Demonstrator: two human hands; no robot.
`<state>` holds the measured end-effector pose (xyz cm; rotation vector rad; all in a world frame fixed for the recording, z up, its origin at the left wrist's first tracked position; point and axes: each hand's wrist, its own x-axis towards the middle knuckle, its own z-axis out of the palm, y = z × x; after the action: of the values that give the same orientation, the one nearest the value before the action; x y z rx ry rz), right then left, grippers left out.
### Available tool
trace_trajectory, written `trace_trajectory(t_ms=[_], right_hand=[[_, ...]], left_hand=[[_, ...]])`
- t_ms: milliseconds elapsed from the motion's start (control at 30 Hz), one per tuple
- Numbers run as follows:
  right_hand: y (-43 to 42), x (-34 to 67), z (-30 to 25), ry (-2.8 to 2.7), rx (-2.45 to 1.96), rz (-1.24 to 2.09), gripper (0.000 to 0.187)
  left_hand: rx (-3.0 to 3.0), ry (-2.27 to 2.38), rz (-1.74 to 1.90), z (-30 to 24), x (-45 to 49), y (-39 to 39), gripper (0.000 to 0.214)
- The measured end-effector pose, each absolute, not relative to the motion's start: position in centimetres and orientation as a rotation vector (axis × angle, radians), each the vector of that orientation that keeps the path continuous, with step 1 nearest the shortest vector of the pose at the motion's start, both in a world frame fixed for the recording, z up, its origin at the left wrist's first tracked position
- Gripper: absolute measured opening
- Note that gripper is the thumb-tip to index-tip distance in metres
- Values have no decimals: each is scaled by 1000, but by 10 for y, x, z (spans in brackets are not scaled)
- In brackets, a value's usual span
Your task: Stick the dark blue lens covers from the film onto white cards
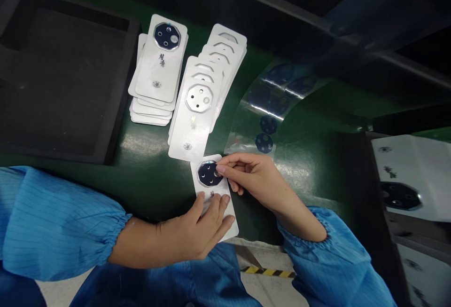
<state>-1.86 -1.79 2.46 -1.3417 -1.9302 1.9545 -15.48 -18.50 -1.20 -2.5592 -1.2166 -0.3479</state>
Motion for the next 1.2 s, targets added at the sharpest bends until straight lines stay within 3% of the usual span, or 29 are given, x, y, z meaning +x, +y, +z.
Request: trace_trajectory(t_ms=[1200], right_hand=[[-19, -18, 21, -1942, -1303, 1929, 26]], left_hand=[[-2604, -1201, -305, -11, -155, -184, 48]])
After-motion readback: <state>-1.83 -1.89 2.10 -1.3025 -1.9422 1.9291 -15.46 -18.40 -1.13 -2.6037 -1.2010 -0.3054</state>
